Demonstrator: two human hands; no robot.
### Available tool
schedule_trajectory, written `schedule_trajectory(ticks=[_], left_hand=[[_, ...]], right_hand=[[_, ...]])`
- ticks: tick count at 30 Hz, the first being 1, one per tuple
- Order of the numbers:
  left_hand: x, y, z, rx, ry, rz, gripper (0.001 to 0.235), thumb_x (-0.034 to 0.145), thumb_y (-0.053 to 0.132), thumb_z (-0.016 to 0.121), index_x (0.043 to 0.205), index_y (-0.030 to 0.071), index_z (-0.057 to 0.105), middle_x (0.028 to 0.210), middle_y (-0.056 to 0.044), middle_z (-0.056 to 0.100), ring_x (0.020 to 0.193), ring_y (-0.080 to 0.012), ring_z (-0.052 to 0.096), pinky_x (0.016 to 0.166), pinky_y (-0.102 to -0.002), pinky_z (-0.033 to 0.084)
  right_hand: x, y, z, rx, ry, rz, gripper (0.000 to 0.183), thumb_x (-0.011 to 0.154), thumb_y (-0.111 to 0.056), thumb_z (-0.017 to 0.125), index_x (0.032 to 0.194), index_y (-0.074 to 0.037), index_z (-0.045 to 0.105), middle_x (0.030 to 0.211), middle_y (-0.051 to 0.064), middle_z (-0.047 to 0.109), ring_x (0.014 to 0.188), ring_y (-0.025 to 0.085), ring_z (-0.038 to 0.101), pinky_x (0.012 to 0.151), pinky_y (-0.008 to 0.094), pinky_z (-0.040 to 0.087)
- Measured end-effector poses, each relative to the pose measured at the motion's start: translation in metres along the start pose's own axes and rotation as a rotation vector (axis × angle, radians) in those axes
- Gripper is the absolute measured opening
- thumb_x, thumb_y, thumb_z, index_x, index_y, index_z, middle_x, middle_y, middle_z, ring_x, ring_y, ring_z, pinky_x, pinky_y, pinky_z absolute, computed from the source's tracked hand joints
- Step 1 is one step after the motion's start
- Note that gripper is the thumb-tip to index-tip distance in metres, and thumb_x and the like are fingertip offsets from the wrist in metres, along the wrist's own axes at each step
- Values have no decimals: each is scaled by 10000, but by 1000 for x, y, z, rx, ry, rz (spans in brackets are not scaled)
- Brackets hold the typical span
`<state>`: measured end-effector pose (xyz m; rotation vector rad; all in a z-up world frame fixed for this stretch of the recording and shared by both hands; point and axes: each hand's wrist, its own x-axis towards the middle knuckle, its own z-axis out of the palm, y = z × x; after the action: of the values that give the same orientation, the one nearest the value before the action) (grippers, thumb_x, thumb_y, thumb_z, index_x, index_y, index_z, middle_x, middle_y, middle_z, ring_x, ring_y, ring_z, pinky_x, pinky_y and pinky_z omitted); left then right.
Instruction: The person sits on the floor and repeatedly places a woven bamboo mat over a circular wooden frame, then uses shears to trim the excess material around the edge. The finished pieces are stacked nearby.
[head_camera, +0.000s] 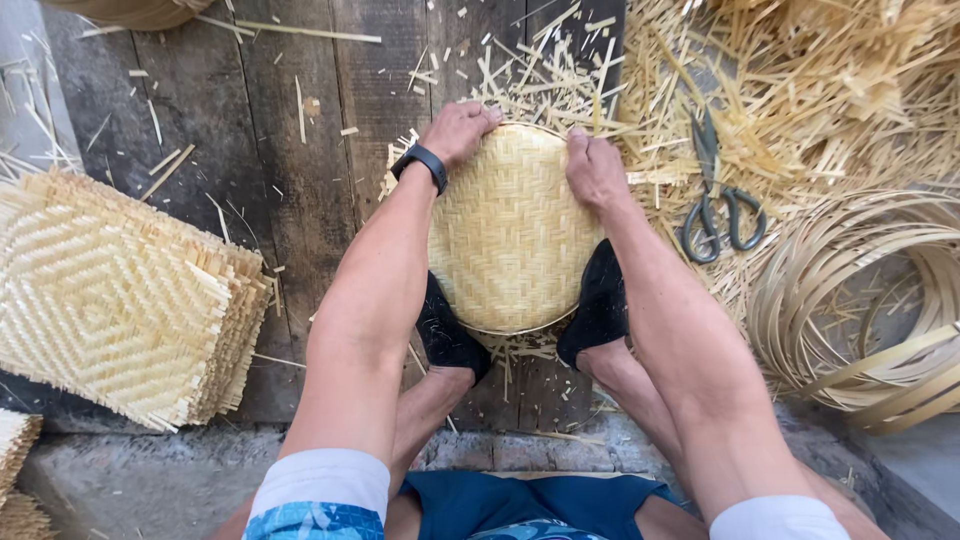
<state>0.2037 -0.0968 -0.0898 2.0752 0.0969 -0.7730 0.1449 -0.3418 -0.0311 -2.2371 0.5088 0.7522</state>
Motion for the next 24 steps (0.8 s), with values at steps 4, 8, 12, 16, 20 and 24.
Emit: schedule_trajectory(ticks=[4, 8, 12, 16, 20, 24], left_hand=[[-10, 7, -3, -29, 54, 45, 374, 936, 437, 632, 890, 87, 754, 952, -24, 707, 871, -190, 648, 844, -357, 487], [-15, -5, 2, -27, 44, -62, 533, 1049, 518, 485, 1119, 31, 690, 1010, -137, 712, 964, -255, 672, 915, -408, 519], [-28, -11, -5, -259, 412, 247, 597, 1053, 544, 446, 1375, 50, 535, 1285, -199, 599, 1164, -293, 607, 1006, -448, 489], [-90, -8, 2, 87, 1014, 252, 709, 1119, 614, 265, 1287, 37, 642, 1299, -200, 601, 1228, -334, 581, 1060, -467, 472], [-143, -39, 17, 6, 521, -388, 898, 1041, 664, 202, 836, -25, 740, 724, -243, 626, 757, -408, 671, 723, -541, 483], [-115, -93, 24, 41, 476, -370, 947, 1017, 701, 181, 896, -43, 753, 806, -293, 681, 824, -463, 677, 767, -548, 490]], right_hand=[[-5, -2, -3, 70, 0, -71, 642, 1078, -477, 314, 951, 56, 649, 1059, 281, 688, 988, 352, 647, 966, 483, 472], [-24, -10, -3, -165, 253, -258, 512, 1093, -435, 343, 1045, -7, 619, 1087, 222, 635, 1028, 331, 591, 966, 496, 443], [-8, -79, 25, -78, 366, -772, 445, 1096, -462, 380, 1126, -76, 601, 1128, 135, 566, 1053, 252, 548, 928, 428, 440], [0, -134, 58, -436, -233, -342, 705, 961, -779, 319, 700, -183, 591, 705, 13, 553, 685, 173, 544, 697, 385, 445], [-8, -139, 60, -766, -204, -492, 792, 868, -904, 385, 607, -175, 551, 591, -8, 524, 564, 146, 505, 580, 375, 376], [-3, -146, 64, -774, -232, -443, 829, 837, -935, 407, 563, -159, 503, 541, -20, 510, 516, 139, 509, 533, 389, 400]])
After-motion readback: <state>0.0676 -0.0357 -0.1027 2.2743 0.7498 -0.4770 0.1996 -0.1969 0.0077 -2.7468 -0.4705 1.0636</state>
